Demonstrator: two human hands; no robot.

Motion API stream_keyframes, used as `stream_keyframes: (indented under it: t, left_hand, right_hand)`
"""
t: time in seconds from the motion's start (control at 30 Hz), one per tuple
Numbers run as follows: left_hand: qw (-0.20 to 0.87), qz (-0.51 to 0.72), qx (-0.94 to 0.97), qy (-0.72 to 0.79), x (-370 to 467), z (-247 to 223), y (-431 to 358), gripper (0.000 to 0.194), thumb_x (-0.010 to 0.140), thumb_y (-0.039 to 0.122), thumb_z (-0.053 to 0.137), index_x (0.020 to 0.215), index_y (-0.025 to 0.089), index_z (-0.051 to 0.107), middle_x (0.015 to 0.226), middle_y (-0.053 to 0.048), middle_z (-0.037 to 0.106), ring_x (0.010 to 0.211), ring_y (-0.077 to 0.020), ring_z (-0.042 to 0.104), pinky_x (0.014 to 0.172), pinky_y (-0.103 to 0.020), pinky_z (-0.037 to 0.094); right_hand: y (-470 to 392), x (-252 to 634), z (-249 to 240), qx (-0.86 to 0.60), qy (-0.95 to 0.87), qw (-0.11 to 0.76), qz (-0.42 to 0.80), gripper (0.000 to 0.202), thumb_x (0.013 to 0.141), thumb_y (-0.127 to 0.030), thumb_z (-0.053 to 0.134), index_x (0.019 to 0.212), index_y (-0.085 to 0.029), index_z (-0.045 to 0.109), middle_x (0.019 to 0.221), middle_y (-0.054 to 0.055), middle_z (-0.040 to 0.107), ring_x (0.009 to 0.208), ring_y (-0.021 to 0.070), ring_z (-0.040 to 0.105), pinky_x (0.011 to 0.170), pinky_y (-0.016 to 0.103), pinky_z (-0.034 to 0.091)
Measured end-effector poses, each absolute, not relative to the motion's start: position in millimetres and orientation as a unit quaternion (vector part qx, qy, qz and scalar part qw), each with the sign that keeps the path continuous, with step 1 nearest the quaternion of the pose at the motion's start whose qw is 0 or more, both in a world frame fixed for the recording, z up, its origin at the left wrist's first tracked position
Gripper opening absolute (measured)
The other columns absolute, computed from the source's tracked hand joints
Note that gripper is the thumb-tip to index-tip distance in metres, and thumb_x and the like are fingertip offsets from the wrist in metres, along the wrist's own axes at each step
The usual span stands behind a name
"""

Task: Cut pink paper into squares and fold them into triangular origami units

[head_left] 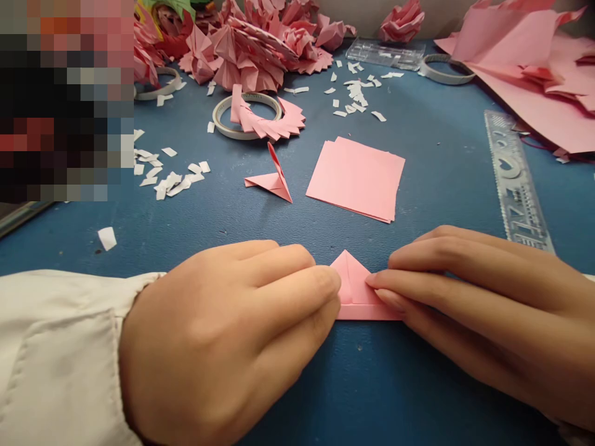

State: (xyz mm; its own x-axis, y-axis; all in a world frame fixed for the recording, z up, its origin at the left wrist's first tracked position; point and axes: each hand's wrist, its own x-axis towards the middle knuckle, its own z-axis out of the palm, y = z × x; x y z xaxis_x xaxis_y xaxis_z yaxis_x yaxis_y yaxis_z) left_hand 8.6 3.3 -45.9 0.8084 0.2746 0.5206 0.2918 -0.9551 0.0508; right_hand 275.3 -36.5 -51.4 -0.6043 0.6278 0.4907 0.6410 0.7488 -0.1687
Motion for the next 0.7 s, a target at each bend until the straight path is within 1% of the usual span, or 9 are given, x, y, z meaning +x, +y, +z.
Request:
stream_keyframes:
  t: [0.07, 0.17, 0.33, 0.43, 0.5, 0.6, 0.7]
  left_hand:
    - [0.003, -0.248, -0.96, -0.127, 10.5, -40.8, 6.2, 0.024, 0.109, 0.012, 0.044, 0.109, 0.015, 0.068, 0.109, -0.004, 0.074, 0.097, -0.0173, 0.07, 0.09, -0.03, 0.058]
    - [-0.023, -0.232, -0.967, -0.101, 10.9, -35.6, 8.8, 0.025, 0.111, 0.016, 0.045, 0.112, 0.012, 0.07, 0.108, -0.007, 0.076, 0.094, -0.0193, 0.073, 0.087, -0.033, 0.06]
    - [-0.037, -0.23, -0.967, -0.108, 7.3, -36.0, 6.5, 0.022, 0.11, 0.014, 0.048, 0.119, 0.01, 0.068, 0.115, -0.007, 0.075, 0.103, -0.0197, 0.072, 0.093, -0.032, 0.06]
    - [-0.044, -0.227, -0.968, -0.099, 6.5, -36.5, 7.2, 0.016, 0.107, 0.012, 0.052, 0.111, 0.012, 0.067, 0.114, -0.007, 0.075, 0.102, -0.0193, 0.073, 0.091, -0.031, 0.06]
    - [-0.043, -0.228, -0.967, -0.102, 7.2, -37.1, 8.4, 0.013, 0.107, 0.013, 0.054, 0.109, 0.012, 0.067, 0.113, -0.007, 0.075, 0.102, -0.0199, 0.073, 0.089, -0.032, 0.061]
    - [-0.033, -0.235, -0.966, -0.108, 9.1, -38.5, 8.9, 0.016, 0.108, 0.015, 0.053, 0.111, 0.013, 0.068, 0.113, -0.007, 0.074, 0.104, -0.0202, 0.072, 0.091, -0.032, 0.061]
    - [-0.027, -0.231, -0.965, -0.119, 9.7, -39.8, 8.1, 0.019, 0.108, 0.013, 0.05, 0.11, 0.013, 0.069, 0.112, -0.007, 0.074, 0.103, -0.0185, 0.072, 0.096, -0.029, 0.06]
  right_hand:
    - [-37.5, 277.6, -48.9, -0.35, -0.903, 0.25, 0.012, 0.012, 0.099, -0.007, 0.067, 0.108, -0.015, 0.063, 0.1, 0.005, 0.069, 0.086, 0.0148, 0.062, 0.073, 0.03, 0.055]
    - [-38.4, 277.6, -49.3, -0.346, -0.903, 0.254, 0.024, 0.012, 0.099, -0.008, 0.067, 0.107, -0.016, 0.064, 0.1, 0.005, 0.07, 0.088, 0.0157, 0.063, 0.077, 0.032, 0.057]
    - [-39.7, 274.2, -53.7, -0.349, -0.897, 0.271, 0.009, 0.008, 0.103, -0.011, 0.06, 0.103, -0.018, 0.063, 0.099, 0.004, 0.071, 0.09, 0.0154, 0.065, 0.083, 0.032, 0.06]
    - [-39.7, 274.3, -52.8, -0.345, -0.898, 0.27, 0.026, 0.009, 0.101, -0.009, 0.065, 0.103, -0.017, 0.062, 0.099, 0.004, 0.071, 0.092, 0.0144, 0.064, 0.084, 0.029, 0.059]
    - [-38.9, 275.0, -51.7, -0.338, -0.895, 0.288, 0.042, 0.014, 0.098, -0.006, 0.068, 0.105, -0.016, 0.062, 0.099, 0.003, 0.071, 0.091, 0.0134, 0.065, 0.083, 0.027, 0.059]
    - [-37.1, 275.8, -51.0, -0.339, -0.884, 0.318, 0.049, 0.015, 0.098, -0.006, 0.067, 0.108, -0.017, 0.062, 0.097, 0.001, 0.072, 0.088, 0.0137, 0.066, 0.083, 0.028, 0.06]
    - [-35.9, 276.2, -51.1, -0.341, -0.891, 0.293, 0.056, 0.014, 0.098, -0.006, 0.067, 0.107, -0.017, 0.063, 0.099, 0.004, 0.072, 0.089, 0.0154, 0.067, 0.083, 0.03, 0.061]
